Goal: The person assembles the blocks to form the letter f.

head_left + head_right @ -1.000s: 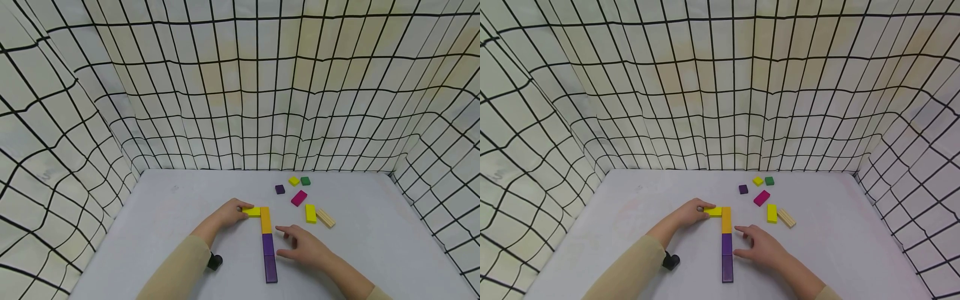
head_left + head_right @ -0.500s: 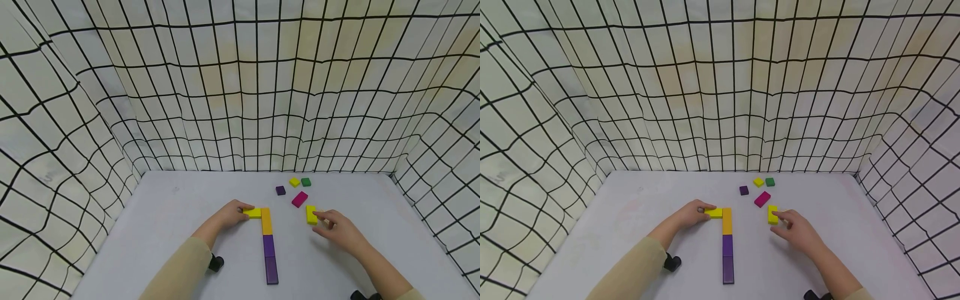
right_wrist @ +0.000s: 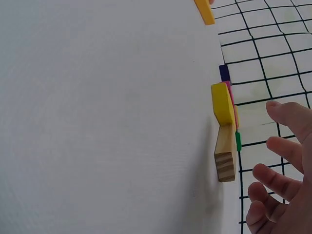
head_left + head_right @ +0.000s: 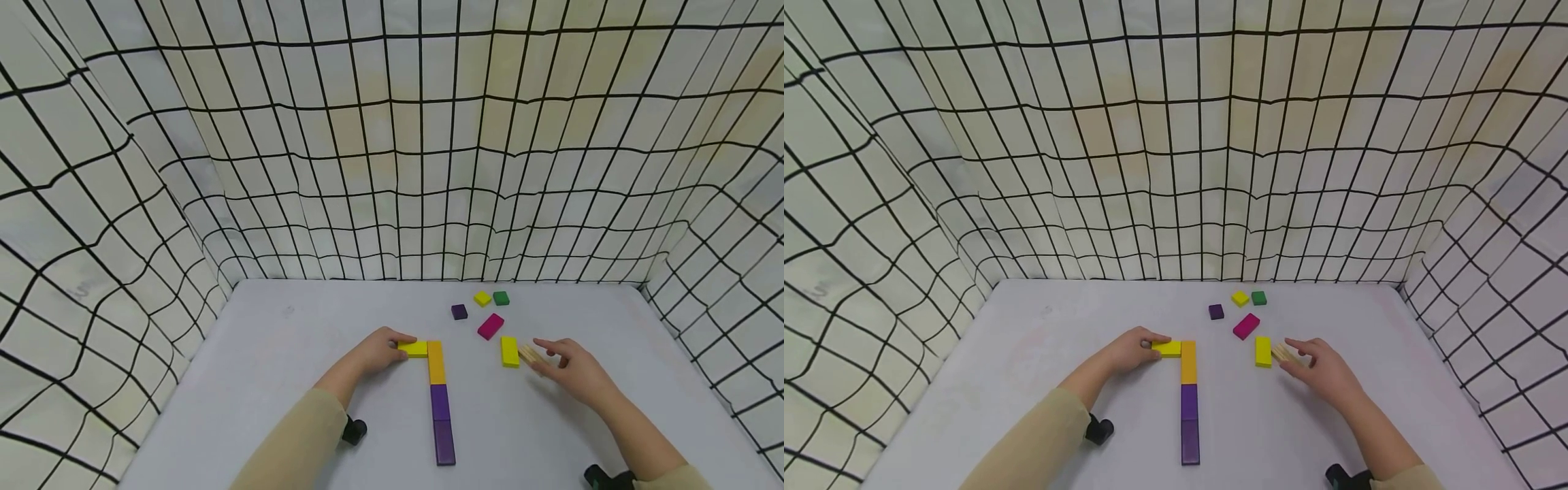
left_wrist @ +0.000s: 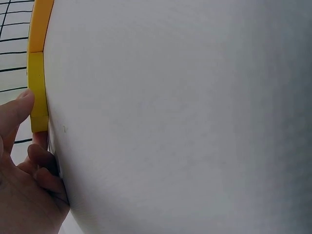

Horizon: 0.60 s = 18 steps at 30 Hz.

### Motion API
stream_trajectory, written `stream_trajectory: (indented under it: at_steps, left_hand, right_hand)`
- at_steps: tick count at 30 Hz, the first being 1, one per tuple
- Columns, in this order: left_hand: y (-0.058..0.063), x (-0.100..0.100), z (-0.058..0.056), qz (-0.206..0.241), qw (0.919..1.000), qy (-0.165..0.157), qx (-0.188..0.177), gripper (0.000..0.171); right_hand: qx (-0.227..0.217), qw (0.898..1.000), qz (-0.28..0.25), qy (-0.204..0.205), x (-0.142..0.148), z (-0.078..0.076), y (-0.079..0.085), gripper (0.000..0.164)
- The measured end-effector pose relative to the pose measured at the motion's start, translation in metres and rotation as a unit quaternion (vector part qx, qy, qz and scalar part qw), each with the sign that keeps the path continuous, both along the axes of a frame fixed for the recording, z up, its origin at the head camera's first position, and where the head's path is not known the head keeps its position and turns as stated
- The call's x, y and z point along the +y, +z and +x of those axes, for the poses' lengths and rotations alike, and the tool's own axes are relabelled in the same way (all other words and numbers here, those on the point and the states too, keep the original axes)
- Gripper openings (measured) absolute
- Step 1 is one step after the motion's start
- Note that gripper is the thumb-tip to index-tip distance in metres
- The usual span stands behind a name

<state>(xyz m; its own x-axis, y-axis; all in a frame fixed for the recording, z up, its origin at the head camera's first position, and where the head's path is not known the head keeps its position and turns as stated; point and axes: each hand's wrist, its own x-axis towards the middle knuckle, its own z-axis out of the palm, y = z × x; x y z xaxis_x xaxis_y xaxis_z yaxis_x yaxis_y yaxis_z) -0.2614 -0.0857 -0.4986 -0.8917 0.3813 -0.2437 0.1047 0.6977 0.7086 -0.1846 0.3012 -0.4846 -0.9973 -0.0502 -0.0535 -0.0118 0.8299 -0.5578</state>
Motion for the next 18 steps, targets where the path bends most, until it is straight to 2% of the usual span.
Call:
stream_trajectory:
  at_steps: [8, 18]
  left_hand:
    - [0.003, -0.001, 0.0, 0.0, 1.0, 0.001, -0.004, 0.034]
    - [0.0, 0.0, -0.002, 0.005, 1.0, -0.001, -0.005, 0.034]
  right_hand:
    - [-0.024, 1.0, 0.012, -0.005, 0.003, -0.007, -0.014, 0.064]
    - [-0.047, 0.999, 0.017, -0.022, 0.001, -0.011, -0.022, 0.067]
